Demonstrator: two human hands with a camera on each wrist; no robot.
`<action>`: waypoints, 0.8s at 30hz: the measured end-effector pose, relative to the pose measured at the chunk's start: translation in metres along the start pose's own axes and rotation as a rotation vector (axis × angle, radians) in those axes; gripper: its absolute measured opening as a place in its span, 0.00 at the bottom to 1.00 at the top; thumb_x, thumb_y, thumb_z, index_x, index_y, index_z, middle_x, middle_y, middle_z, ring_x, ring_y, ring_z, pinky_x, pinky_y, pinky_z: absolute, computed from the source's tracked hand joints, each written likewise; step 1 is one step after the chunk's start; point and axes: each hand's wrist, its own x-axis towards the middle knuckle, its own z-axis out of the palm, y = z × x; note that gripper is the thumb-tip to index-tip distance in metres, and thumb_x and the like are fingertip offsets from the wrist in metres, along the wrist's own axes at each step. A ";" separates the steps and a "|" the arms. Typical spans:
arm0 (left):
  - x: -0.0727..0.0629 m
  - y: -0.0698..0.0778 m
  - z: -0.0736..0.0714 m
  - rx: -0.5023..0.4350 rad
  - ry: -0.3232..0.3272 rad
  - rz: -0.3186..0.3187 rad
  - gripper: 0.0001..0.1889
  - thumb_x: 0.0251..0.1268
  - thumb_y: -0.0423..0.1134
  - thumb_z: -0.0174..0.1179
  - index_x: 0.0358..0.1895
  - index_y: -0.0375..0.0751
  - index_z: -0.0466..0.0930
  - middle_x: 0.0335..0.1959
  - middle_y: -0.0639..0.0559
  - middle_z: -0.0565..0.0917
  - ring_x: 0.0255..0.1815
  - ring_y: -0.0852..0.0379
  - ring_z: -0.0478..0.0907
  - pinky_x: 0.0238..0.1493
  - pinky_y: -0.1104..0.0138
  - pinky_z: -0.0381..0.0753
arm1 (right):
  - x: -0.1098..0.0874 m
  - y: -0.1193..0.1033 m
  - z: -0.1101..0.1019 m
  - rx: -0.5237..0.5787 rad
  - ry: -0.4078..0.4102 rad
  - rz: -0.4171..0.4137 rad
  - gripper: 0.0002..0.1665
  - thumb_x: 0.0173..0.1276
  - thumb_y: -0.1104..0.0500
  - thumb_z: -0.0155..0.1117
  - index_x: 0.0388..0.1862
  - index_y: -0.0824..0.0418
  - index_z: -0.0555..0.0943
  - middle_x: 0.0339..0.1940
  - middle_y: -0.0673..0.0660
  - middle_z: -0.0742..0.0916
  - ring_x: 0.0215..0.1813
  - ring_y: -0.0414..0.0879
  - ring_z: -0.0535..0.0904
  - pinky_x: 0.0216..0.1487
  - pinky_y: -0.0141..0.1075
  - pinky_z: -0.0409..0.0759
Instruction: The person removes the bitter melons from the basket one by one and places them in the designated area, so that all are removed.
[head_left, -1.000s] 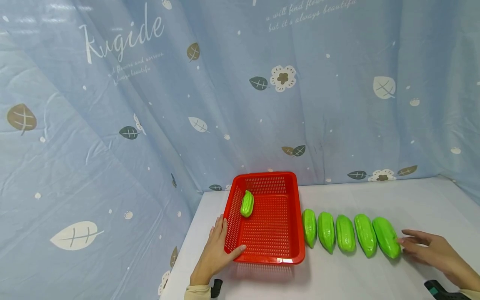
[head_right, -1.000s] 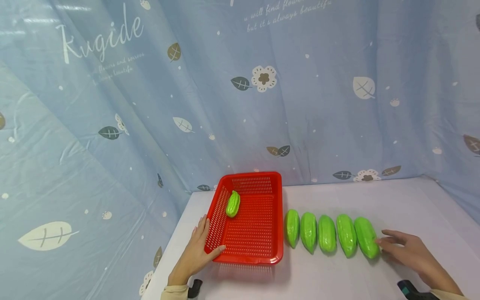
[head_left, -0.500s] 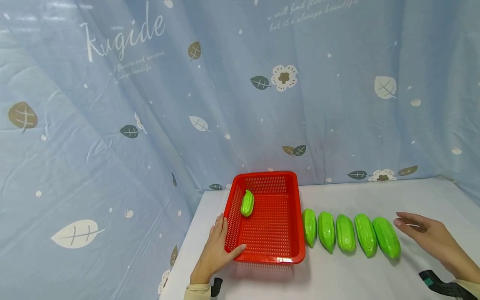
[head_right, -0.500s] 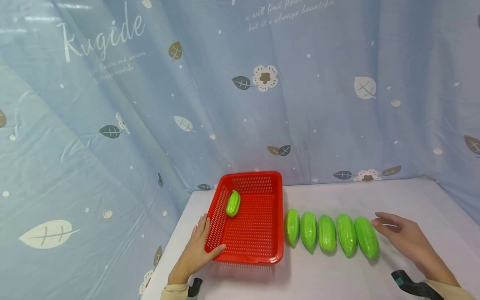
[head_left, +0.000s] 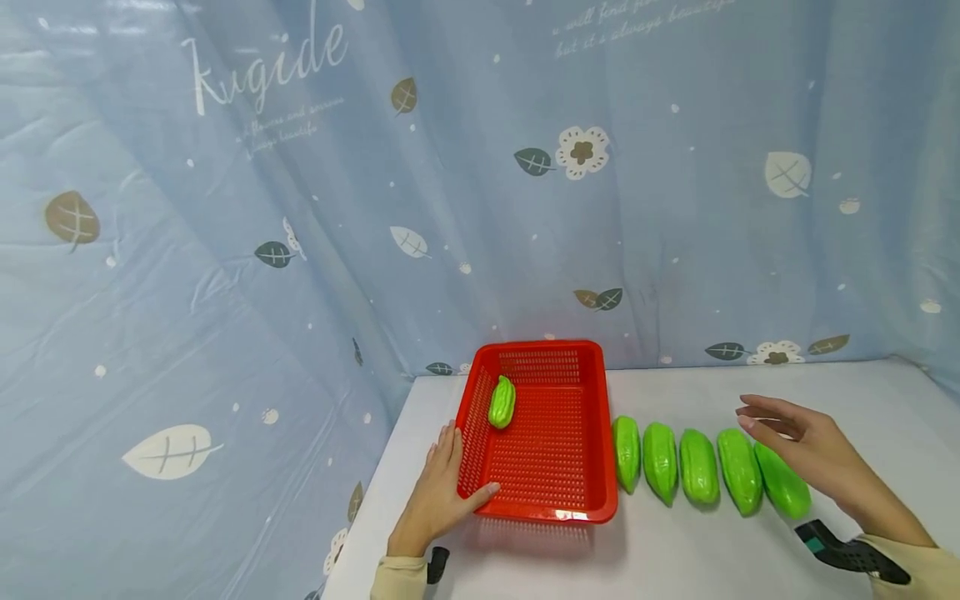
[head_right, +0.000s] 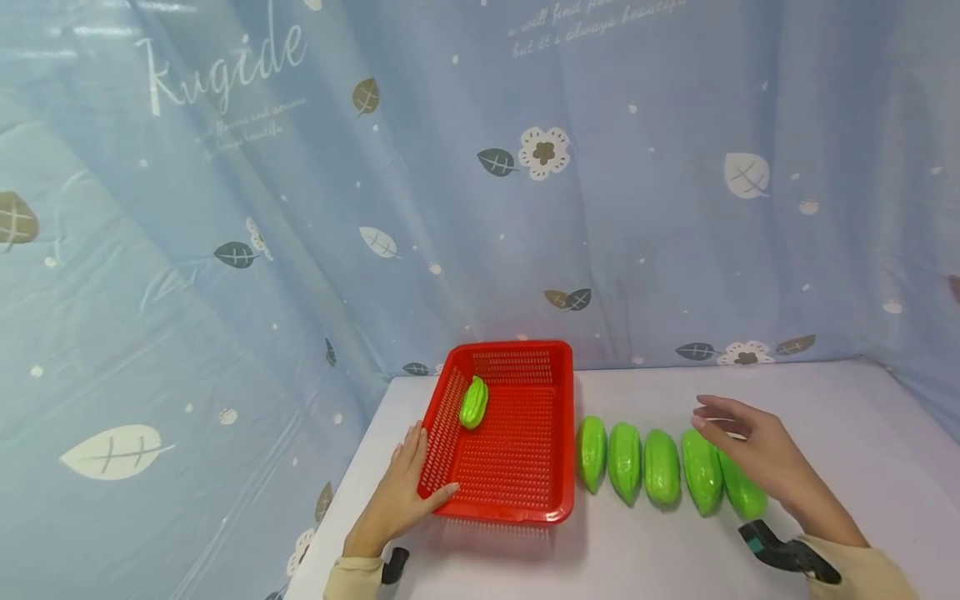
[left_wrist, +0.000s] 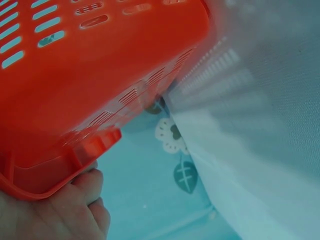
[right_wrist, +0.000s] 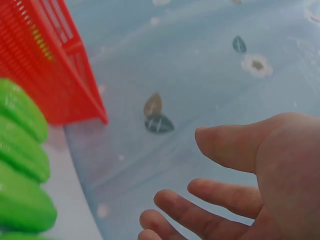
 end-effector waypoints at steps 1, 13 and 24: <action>0.000 0.000 0.000 0.000 0.000 -0.001 0.61 0.61 0.76 0.55 0.83 0.33 0.47 0.87 0.40 0.47 0.88 0.42 0.45 0.85 0.43 0.52 | 0.001 -0.005 0.002 -0.001 0.002 -0.018 0.38 0.81 0.44 0.56 0.76 0.70 0.68 0.65 0.74 0.83 0.54 0.46 0.86 0.51 0.62 0.85; 0.001 0.001 0.000 -0.003 -0.013 -0.017 0.61 0.61 0.77 0.54 0.83 0.33 0.48 0.87 0.41 0.48 0.88 0.44 0.45 0.85 0.44 0.52 | 0.016 -0.064 0.023 0.076 -0.029 -0.173 0.32 0.80 0.49 0.60 0.75 0.65 0.72 0.63 0.68 0.85 0.48 0.13 0.72 0.44 0.25 0.81; 0.000 0.002 -0.001 -0.007 -0.003 -0.014 0.61 0.61 0.77 0.55 0.83 0.33 0.48 0.87 0.40 0.48 0.88 0.43 0.46 0.86 0.45 0.52 | 0.039 -0.109 0.056 0.185 -0.106 -0.236 0.31 0.78 0.51 0.62 0.73 0.66 0.74 0.63 0.67 0.85 0.61 0.63 0.84 0.51 0.41 0.88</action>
